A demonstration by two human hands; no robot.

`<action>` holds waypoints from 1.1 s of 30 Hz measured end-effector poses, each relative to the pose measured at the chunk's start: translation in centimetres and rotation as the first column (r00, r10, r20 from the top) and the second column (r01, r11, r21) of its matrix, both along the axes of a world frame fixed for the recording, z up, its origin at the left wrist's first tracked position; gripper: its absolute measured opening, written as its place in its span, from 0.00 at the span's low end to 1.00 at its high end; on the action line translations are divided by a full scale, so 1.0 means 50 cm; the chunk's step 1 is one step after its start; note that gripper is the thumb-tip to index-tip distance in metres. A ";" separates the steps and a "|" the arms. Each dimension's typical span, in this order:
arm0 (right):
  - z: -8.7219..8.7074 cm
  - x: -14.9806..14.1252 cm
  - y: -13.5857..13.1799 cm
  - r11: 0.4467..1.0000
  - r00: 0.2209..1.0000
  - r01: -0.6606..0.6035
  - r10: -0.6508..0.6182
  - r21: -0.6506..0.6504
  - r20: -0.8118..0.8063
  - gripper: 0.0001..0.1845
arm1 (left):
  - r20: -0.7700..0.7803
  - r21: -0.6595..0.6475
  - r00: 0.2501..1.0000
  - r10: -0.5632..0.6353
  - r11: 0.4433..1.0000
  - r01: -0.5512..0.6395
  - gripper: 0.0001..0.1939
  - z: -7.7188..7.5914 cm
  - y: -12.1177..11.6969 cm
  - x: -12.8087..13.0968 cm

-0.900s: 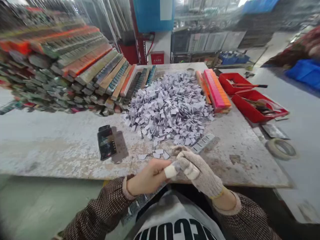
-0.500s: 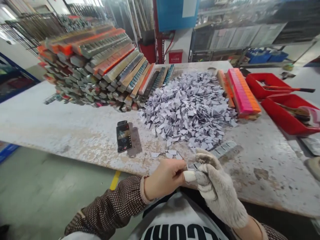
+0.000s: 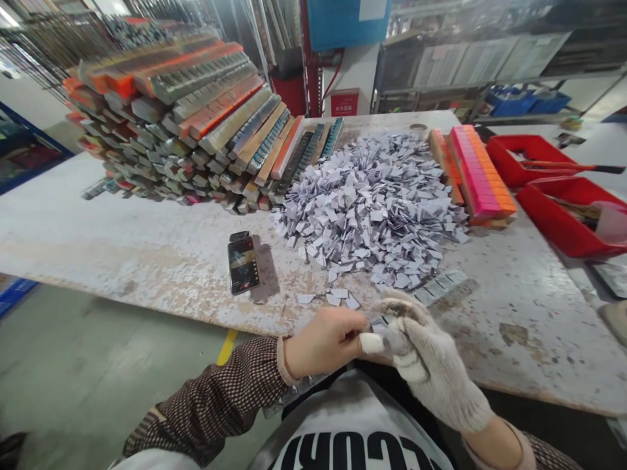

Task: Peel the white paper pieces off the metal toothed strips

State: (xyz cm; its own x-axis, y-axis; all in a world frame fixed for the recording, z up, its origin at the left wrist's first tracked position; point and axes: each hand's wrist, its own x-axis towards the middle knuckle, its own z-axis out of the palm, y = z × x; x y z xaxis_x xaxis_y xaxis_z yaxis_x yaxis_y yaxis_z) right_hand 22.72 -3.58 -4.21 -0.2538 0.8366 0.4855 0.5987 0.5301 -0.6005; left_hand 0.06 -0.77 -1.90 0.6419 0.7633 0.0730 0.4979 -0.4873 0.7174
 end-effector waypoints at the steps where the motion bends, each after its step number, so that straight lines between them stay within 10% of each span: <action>1: -0.003 0.010 0.010 0.999 0.997 0.024 -0.027 0.037 0.073 0.08 | -0.043 0.004 0.999 0.017 1.000 -0.017 0.12 0.000 -0.001 -0.008; 8: -0.032 0.031 0.046 0.967 0.887 -0.004 -0.114 0.254 0.448 0.04 | -0.286 -0.024 0.958 -0.025 1.000 0.019 0.25 -0.018 -0.033 -0.057; 16: -0.014 -0.011 0.048 0.987 0.793 -0.035 -0.070 0.159 0.605 0.08 | -0.414 -0.096 0.908 -0.062 0.995 0.024 0.21 -0.025 -0.045 -0.044; 33: -0.092 0.054 0.062 0.956 0.821 -0.213 0.062 0.203 0.568 0.05 | -0.348 -0.068 0.935 -0.062 0.997 0.041 0.29 -0.056 -0.051 -0.032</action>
